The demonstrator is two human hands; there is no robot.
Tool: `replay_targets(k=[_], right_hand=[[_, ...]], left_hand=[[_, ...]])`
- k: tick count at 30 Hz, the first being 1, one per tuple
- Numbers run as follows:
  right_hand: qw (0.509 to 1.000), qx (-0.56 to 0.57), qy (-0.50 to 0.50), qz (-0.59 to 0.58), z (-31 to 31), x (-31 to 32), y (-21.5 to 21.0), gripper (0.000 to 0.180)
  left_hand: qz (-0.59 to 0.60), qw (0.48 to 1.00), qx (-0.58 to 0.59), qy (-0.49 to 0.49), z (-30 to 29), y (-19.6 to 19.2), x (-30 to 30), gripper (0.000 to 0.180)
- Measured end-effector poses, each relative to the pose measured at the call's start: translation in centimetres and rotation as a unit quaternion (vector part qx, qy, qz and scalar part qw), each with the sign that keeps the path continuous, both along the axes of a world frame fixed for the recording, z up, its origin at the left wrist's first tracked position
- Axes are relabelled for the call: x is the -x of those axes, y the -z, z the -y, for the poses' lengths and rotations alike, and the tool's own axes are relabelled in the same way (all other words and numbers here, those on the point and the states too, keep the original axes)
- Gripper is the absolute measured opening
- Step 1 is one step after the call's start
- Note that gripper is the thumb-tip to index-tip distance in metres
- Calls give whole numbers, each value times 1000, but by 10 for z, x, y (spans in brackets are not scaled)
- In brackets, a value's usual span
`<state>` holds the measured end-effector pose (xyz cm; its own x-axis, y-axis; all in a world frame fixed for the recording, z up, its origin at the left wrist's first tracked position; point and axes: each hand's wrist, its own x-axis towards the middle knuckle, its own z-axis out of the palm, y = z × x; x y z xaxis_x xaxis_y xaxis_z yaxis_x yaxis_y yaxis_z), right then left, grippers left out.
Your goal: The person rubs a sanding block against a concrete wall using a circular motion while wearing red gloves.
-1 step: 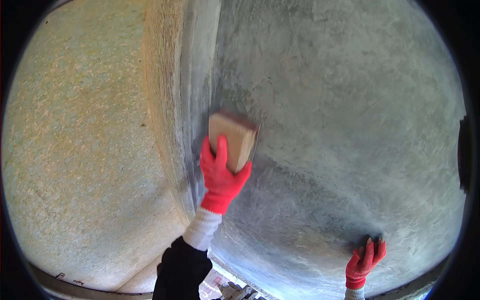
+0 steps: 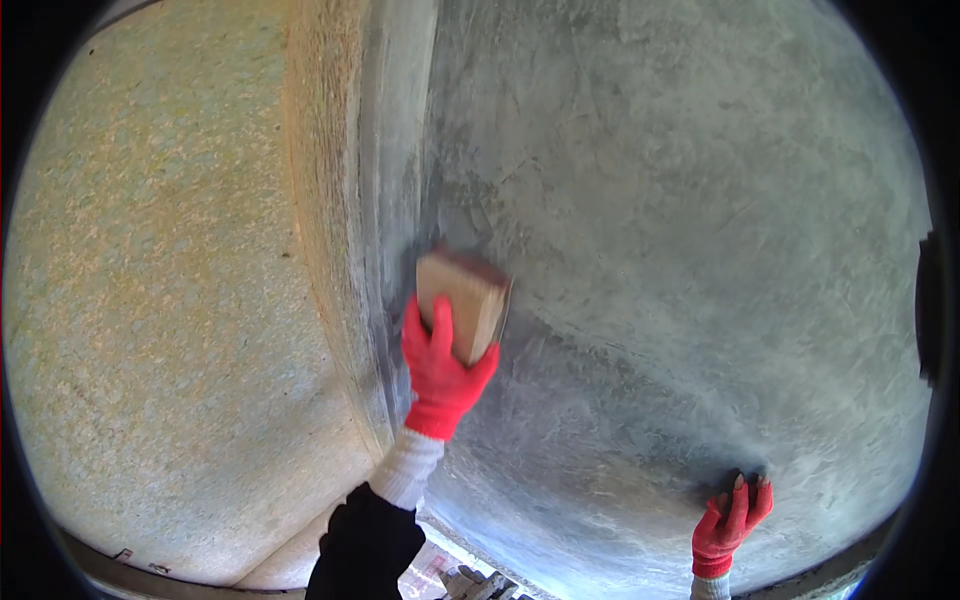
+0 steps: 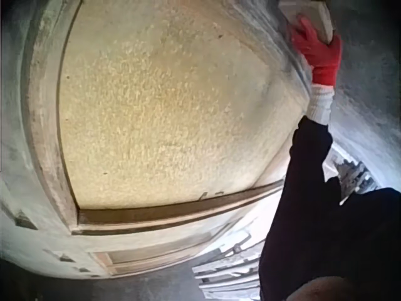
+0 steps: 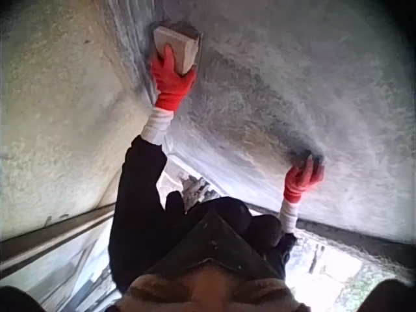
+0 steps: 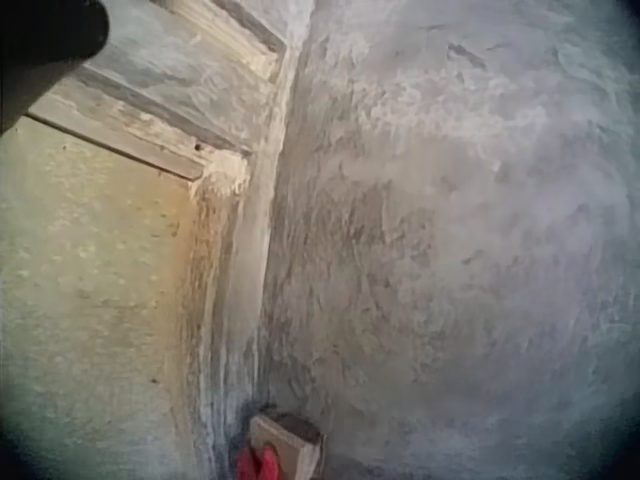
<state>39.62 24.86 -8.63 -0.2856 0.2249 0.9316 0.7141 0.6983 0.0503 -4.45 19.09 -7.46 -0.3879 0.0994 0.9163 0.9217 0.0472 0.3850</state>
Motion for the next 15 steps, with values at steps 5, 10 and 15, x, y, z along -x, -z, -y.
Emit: replay_targets(k=[5,10,15], right_hand=[[1000,-10,4,6,-2,1,0,41],[998,-8,11,55,-1,-9,-1,42],[999,-18,6,39,1,-3,-2,45]], left_hand=[[73,996,32,46,13,139,-5,103],[-11,997,51,48,8,32,6,99],[-48,999,-12,-10,3,-38,7,90]])
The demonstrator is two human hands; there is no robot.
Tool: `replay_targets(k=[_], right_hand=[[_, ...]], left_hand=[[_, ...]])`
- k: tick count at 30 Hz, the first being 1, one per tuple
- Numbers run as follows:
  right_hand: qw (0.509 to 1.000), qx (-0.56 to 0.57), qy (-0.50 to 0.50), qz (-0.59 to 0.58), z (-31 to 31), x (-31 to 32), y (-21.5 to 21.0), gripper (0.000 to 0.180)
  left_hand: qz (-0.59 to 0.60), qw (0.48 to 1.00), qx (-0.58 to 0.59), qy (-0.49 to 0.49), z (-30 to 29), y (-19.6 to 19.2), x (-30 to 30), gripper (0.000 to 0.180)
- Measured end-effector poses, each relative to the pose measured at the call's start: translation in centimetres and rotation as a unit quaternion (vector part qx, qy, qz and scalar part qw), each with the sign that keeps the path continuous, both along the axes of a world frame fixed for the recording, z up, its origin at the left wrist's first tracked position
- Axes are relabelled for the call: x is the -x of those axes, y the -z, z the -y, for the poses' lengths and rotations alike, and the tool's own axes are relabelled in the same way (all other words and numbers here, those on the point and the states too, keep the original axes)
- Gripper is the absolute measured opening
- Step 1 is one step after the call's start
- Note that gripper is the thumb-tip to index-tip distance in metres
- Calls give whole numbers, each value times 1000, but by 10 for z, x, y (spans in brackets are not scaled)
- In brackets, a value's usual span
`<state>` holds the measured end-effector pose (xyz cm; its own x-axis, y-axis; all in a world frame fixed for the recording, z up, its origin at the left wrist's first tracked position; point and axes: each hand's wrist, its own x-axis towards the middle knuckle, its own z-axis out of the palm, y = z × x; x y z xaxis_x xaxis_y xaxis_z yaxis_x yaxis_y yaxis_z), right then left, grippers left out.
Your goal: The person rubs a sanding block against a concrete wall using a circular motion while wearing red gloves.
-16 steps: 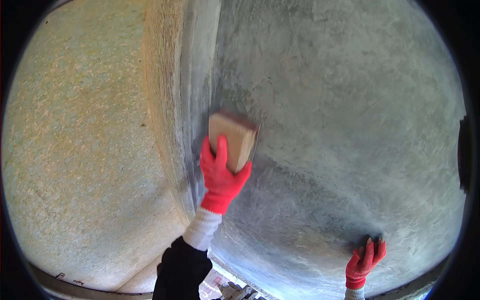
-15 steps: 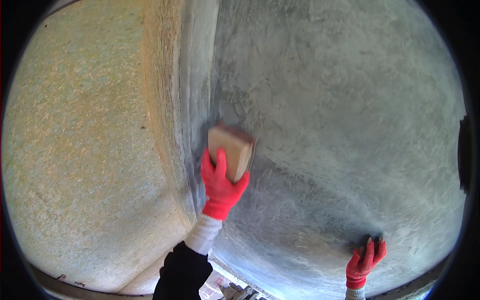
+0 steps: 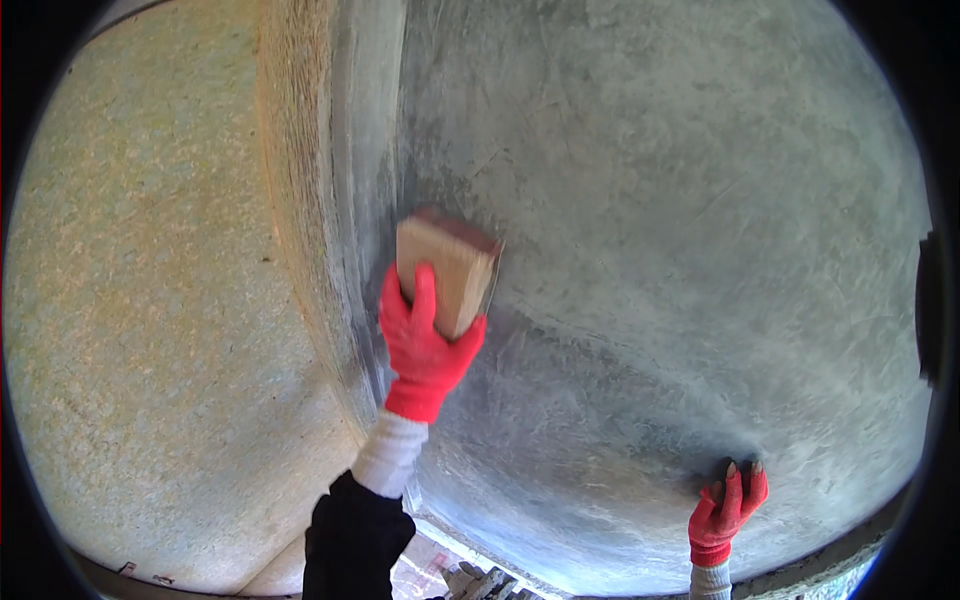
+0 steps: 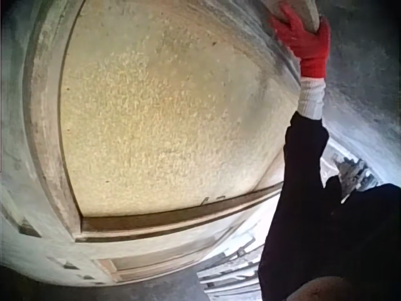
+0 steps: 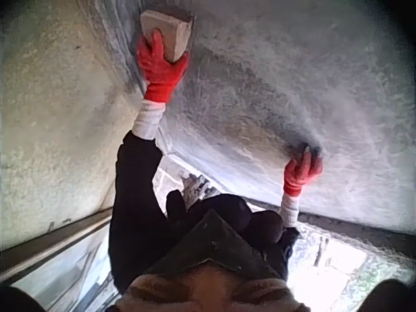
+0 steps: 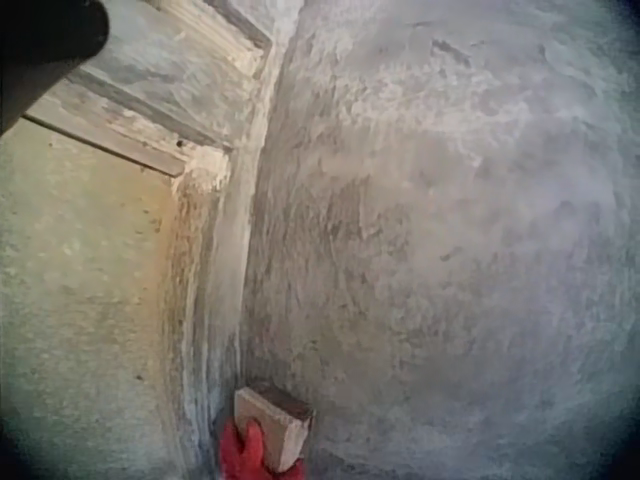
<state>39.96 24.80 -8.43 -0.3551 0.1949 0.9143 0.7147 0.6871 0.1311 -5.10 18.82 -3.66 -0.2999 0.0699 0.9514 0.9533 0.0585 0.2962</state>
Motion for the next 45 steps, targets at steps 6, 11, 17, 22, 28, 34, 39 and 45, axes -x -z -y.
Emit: replay_targets(k=[6,11,17,22,28,34,39,45], right_hand=[[999,22,-2,-26,6,8,-3,48],[1000,27,-2,3,4,0,-1,47],[999,31,-5,-9,9,5,-5,48],[992,103,-75,-24,34,21,1,46],[986,136,-99,22,55,7,20,52],[985,150,-81,8,66,24,33,81],[993,120,-9,-23,58,27,95,80],[968,70,171,-170,41,-39,67,89]], left_hand=[[179,979,90,46,14,195,-29,103],[146,985,60,72,3,127,-25,104],[71,997,26,33,-7,3,-34,97],[178,979,66,79,4,172,-85,103],[143,982,25,118,-9,84,-154,107],[9,984,18,176,-8,38,-232,94],[31,917,154,368,8,113,-309,72],[-82,798,206,561,15,60,-376,54]])
